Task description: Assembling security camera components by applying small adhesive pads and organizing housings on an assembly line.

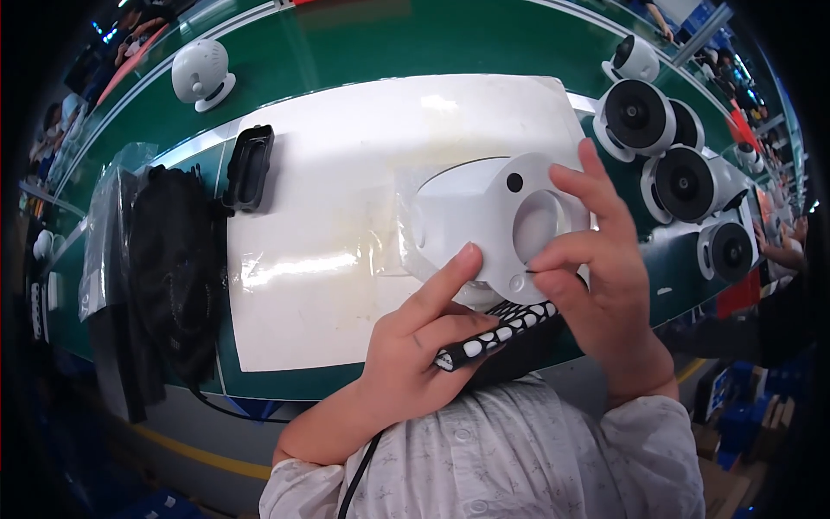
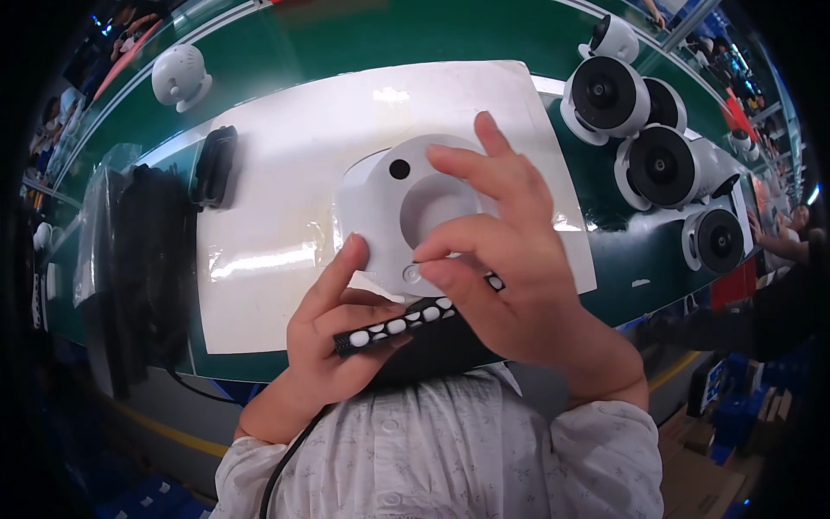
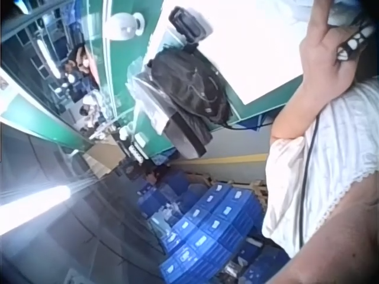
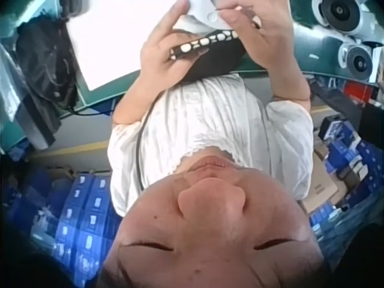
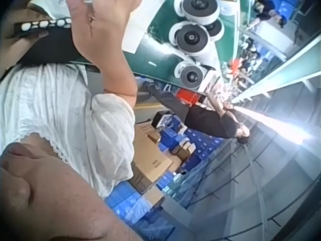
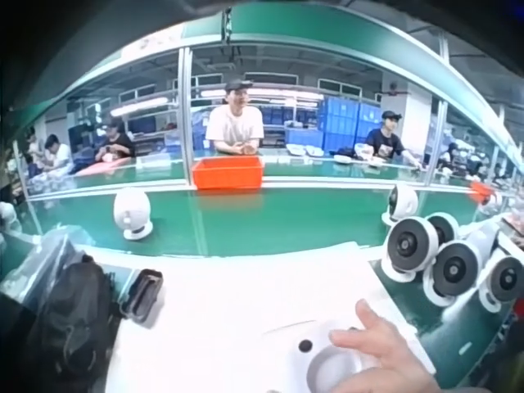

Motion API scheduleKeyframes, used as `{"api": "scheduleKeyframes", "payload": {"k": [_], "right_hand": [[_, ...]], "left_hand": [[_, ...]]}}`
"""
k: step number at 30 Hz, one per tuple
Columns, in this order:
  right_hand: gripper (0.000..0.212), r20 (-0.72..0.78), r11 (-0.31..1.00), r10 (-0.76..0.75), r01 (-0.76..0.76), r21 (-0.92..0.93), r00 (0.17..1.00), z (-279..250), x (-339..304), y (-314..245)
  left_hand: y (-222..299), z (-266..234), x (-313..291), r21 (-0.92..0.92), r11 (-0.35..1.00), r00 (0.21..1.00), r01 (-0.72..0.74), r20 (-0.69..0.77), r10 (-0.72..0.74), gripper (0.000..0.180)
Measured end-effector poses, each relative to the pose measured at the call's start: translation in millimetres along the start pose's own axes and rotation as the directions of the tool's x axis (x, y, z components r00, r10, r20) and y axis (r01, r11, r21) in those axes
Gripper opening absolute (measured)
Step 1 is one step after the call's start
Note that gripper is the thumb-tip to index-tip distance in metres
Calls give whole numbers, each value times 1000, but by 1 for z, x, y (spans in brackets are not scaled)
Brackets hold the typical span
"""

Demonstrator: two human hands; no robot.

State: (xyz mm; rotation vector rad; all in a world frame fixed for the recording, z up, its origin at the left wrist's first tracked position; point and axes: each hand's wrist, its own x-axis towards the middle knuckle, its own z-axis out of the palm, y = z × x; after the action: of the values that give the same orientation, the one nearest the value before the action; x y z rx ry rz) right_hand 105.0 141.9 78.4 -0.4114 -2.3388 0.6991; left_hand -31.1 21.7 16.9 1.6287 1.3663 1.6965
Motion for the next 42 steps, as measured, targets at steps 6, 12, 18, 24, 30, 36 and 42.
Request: {"api": "scheduleKeyframes", "payload": {"k": [6, 12, 18, 24, 30, 36, 42], "right_hand": [[6, 126, 999, 52, -51, -14, 991, 2, -5, -2], [18, 141, 991, -11, 30, -134, 990, -3, -13, -1], [53, 323, 852, 39, 138, -506, 946, -5, -30, -19], [24, -23, 961, -93, 84, -262, 995, 5, -33, -11], [10, -169, 834, -492, 406, -375, 854, 14, -45, 6], [14, -207, 985, 171, -159, 73, 963, -3, -35, 29], [20, -85, 971, 93, -110, -214, 992, -12, -35, 15]], "left_hand": [[-1, 2, 0, -24, 999, 999, 22, -30, -22, 21], [2, 1, 1, -21, 999, 999, 41, -6, -41, 19], [2, 1, 3, 15, 1000, 1000, 7, -16, -6, 19], [1, 4, 3, 6, 1000, 999, -14, -49, 15, 23], [1, 4, 2, 67, 997, 998, -42, -44, 45, 25], [-2, 6, 0, 61, 997, 997, -44, -57, 48, 30], [3, 2, 3, 104, 994, 1000, 10, 13, -11, 22]]}}
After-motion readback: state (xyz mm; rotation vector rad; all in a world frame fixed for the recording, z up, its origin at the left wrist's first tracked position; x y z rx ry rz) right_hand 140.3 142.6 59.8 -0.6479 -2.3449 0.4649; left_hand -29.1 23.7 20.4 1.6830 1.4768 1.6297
